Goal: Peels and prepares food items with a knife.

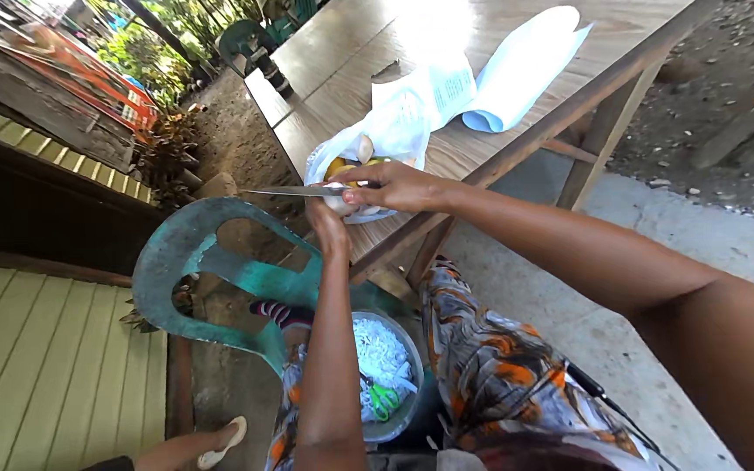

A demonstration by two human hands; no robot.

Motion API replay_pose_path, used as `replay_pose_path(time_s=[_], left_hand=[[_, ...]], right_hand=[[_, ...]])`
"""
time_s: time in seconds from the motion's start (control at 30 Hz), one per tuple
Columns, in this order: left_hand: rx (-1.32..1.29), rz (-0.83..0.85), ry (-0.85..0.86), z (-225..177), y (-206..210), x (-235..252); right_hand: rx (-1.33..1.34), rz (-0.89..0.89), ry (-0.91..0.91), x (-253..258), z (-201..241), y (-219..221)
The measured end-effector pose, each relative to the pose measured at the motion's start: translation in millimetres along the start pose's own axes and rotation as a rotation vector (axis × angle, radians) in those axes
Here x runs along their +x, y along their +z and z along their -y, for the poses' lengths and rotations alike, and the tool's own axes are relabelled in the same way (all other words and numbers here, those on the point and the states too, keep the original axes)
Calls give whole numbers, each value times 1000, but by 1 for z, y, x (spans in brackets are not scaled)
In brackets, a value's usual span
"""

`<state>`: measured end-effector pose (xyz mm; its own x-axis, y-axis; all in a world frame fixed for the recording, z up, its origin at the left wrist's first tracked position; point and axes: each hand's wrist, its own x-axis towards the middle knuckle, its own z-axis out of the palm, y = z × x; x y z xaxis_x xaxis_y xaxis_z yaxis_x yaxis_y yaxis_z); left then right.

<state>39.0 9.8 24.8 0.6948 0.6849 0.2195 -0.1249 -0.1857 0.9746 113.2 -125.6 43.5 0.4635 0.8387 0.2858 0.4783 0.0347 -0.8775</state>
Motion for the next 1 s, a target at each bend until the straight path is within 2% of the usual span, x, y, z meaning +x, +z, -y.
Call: replay_pose_path(time_s=[0.13,0.23,0.33,0.47,0.5,0.57,0.67,0.77,0.9,1.0], left_hand=[[73,-26,95,7,-1,1],[57,-37,70,6,-3,3],[-65,48,-22,2,-10,3],[-358,341,-99,-6,-27,-6],[-418,353,-136,-9,-26,-6],[-485,270,-274,-21,-22,-8],[-440,135,-380,-33,-11,-7],[-419,61,-399,-35,-4,-6],[-479,25,-384,-27,-2,-1],[-546,54,-388,-28,-2,-1]], right_hand=[[11,-29,17,7,0,5],[73,-11,76,10,5,4],[285,-14,264,13,14,2],[395,-82,430,21,0,-15],[422,-73,487,23,-3,-19],[464,-47,566,22,-4,-21],[404,-50,510,20,-3,-17],[259,-82,349,15,-1,-9],[13,-115,119,7,-4,6],[-194,-106,50,1,-2,12]])
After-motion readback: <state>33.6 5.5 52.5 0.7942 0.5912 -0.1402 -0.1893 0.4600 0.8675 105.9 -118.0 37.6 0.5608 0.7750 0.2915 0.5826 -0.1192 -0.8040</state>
